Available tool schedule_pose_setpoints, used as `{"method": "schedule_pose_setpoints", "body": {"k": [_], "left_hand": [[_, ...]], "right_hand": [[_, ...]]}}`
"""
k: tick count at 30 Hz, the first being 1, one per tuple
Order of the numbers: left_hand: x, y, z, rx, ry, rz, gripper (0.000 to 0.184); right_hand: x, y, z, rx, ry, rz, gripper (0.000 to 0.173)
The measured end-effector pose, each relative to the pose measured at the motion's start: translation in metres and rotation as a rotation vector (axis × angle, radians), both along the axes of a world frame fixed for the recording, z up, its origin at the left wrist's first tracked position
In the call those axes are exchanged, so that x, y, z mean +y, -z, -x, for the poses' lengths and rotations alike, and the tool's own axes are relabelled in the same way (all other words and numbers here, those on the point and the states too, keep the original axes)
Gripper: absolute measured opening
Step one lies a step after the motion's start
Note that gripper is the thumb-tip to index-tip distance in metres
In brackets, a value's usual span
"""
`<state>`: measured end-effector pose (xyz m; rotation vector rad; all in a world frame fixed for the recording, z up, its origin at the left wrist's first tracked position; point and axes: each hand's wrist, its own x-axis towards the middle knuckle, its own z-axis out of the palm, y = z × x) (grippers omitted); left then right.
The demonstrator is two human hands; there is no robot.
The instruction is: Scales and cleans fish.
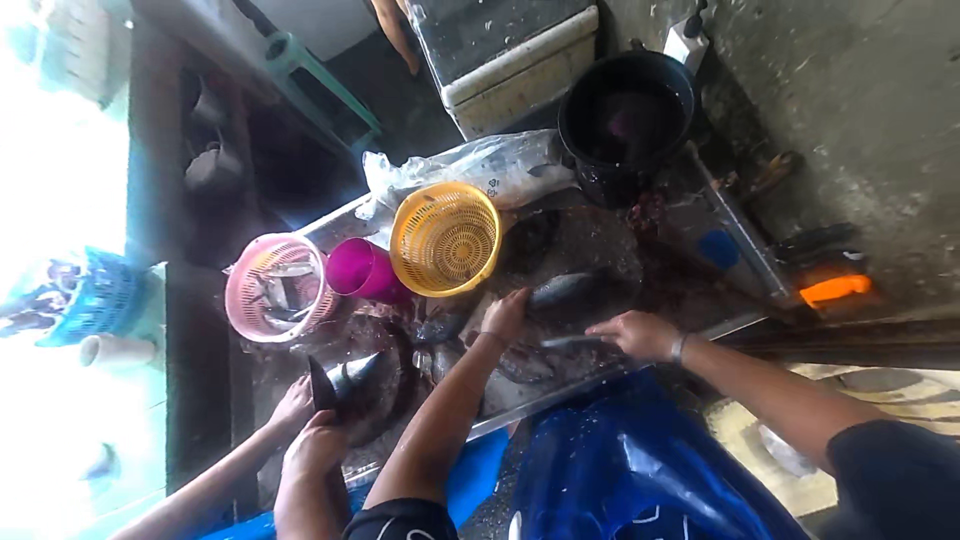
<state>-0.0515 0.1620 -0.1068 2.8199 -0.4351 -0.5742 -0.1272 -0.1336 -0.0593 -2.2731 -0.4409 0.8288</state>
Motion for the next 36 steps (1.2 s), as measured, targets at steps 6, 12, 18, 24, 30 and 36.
{"method": "schedule_pose_setpoints", "body": {"k": [6,12,18,24,30,36], "left_hand": [[-0.026,-0.001,0.011,0.432,-0.685,0.510,0.076],[-0.014,0.009,0.015,0.331,-0.674,0.489,0.063],[-0.029,0.004,0.020,0.229,-0.630,0.432,0.061],[-0.038,0.003,0.027,0.198,-0.607,0.432,0.060],[-0.040,0.000,0.028,0.192,-0.594,0.403,0.062],[-0.035,-0.004,0.028,0.173,-0.589,0.390,0.065]], "right_hand": [[-0.027,-0.001,-0.097,-0.148,0.618,0.254,0.039],[0.071,0.018,-0.077,-0.008,0.306,0.065,0.034],[0.087,0.017,-0.059,0.003,0.431,0.019,0.031],[0.070,0.017,-0.062,-0.038,0.540,0.139,0.028],[0.043,0.007,-0.083,0.030,0.372,0.146,0.031],[0.050,0.014,-0.069,0.017,0.309,0.011,0.038]]}}
